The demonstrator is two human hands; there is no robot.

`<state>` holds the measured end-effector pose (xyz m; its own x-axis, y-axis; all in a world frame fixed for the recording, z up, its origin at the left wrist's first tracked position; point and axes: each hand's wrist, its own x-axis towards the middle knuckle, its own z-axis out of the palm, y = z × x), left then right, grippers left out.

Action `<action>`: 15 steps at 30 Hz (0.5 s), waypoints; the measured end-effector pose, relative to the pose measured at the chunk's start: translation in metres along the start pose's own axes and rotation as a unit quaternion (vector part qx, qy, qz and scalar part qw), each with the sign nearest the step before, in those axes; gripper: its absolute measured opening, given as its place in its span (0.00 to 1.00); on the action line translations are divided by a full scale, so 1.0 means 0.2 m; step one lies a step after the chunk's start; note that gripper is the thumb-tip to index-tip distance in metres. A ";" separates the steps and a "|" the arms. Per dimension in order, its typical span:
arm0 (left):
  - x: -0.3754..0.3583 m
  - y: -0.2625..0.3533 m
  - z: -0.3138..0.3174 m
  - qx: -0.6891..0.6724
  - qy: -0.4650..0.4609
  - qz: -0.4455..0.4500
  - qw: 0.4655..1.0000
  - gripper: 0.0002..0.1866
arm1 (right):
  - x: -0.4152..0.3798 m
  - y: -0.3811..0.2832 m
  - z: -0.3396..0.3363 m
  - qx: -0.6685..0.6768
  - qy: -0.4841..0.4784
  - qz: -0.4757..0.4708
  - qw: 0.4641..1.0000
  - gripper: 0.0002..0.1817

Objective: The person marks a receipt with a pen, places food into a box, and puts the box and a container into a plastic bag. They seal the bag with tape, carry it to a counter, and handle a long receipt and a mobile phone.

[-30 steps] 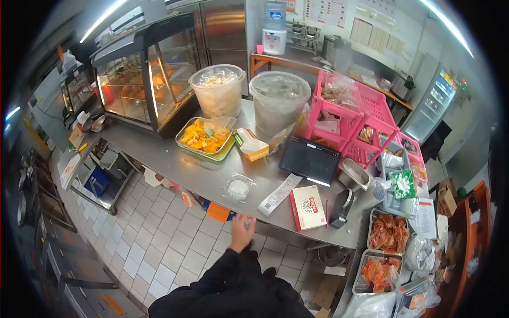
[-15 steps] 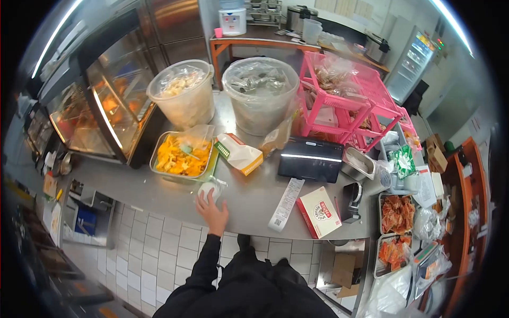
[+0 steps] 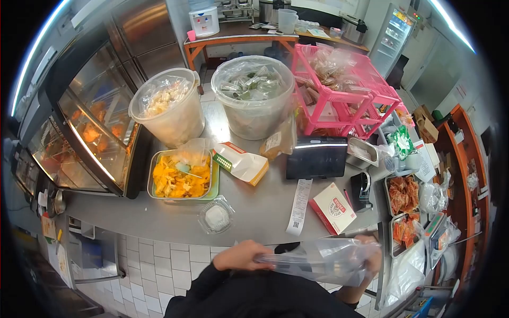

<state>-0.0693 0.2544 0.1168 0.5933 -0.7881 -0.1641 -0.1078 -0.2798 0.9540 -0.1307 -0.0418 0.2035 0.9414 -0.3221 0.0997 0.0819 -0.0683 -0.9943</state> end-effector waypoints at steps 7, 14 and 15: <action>-0.07 -0.10 0.05 -0.594 0.247 0.105 0.758 0.66 | 0.33 0.32 0.00 0.109 0.029 0.214 0.970 0.21; -0.23 0.11 -0.08 -0.385 -0.034 0.155 0.909 0.53 | 0.48 0.37 0.14 0.144 0.010 0.124 0.982 0.14; -0.21 0.08 -0.06 -0.382 -0.030 0.156 0.910 0.53 | 0.50 0.40 0.13 0.146 0.006 0.122 0.982 0.14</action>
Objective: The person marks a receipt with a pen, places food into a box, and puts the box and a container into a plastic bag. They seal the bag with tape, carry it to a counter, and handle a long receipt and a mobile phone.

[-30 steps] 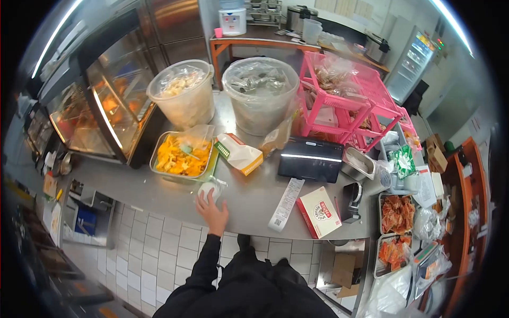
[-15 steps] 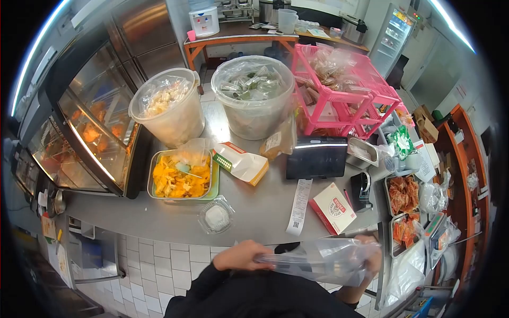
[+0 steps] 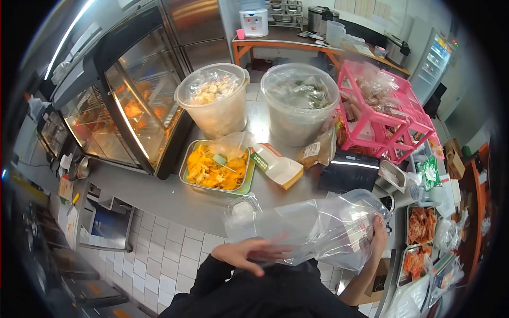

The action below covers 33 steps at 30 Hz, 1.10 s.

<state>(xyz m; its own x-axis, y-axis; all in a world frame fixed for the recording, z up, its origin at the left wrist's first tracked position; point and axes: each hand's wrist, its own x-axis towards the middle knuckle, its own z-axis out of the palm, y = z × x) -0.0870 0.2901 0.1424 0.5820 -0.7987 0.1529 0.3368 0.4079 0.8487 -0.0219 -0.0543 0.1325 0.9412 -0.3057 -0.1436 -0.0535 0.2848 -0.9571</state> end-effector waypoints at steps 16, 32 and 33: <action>-0.01 -0.23 0.02 -0.290 0.341 0.075 0.891 0.10 | -0.17 0.29 0.24 -0.318 -0.127 -0.169 0.924 0.10; -0.24 -0.35 -0.08 -0.195 0.375 0.206 0.883 0.20 | -0.08 0.75 0.35 -0.508 -0.309 -0.048 0.803 0.45; -0.32 -0.36 -0.16 -0.233 0.551 0.137 0.790 0.15 | -0.05 0.84 0.26 -0.654 -0.362 0.014 0.664 0.45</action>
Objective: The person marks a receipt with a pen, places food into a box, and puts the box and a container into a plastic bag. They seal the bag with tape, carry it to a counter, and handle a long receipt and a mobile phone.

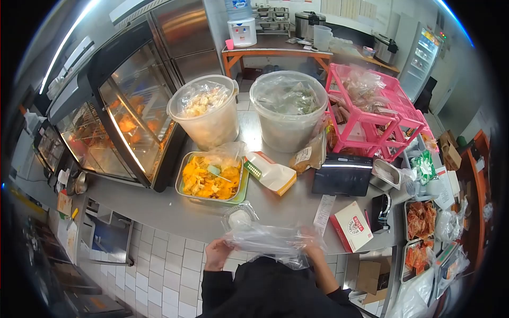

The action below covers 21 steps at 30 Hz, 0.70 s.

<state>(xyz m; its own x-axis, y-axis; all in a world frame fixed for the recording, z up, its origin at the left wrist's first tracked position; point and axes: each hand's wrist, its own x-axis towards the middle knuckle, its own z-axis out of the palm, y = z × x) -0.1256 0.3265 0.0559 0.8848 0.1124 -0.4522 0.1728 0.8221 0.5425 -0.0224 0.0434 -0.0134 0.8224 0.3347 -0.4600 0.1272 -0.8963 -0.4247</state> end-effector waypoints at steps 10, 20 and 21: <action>0.57 -0.50 0.22 0.829 -0.220 0.137 0.496 0.29 | 0.07 0.06 -0.04 -0.165 -0.200 -0.070 0.963 0.21; 0.67 -0.51 0.30 0.864 -0.322 -0.060 0.383 0.34 | -0.35 0.49 -0.69 0.189 0.264 -0.080 0.942 0.36; 0.63 -0.47 0.35 0.865 -0.324 -0.066 0.377 0.34 | -0.31 0.55 -0.59 0.196 0.264 -0.075 0.942 0.36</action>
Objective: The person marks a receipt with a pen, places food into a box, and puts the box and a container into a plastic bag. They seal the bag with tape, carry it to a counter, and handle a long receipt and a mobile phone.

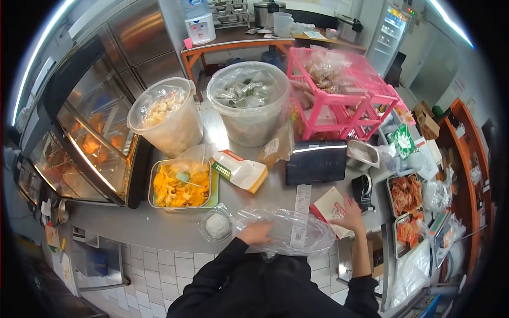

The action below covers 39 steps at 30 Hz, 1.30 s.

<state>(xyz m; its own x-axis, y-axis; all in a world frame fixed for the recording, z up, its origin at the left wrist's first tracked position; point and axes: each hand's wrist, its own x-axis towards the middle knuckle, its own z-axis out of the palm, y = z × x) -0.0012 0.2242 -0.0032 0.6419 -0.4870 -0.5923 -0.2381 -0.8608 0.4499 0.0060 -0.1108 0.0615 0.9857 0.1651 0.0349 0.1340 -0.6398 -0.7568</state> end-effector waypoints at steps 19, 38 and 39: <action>-0.17 -0.18 -0.04 -0.163 0.344 0.149 0.913 0.33 | 0.05 -0.64 0.47 0.246 -0.137 0.004 0.960 0.63; -0.18 -0.11 0.20 -0.174 0.436 0.040 0.882 0.23 | 0.36 -0.94 1.40 -0.302 -0.213 -0.394 0.842 0.55; -0.16 -0.13 0.23 -0.161 0.446 0.044 0.879 0.23 | 0.41 -0.97 1.42 -0.313 -0.306 -0.366 0.821 0.59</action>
<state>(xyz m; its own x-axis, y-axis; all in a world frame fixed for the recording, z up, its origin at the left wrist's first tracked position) -0.0501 0.2559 -0.0269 0.9818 -0.1159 0.1502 -0.1889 -0.6696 0.7183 0.0322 0.2402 0.0255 0.4074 0.9011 -0.1484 0.8828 -0.4302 -0.1889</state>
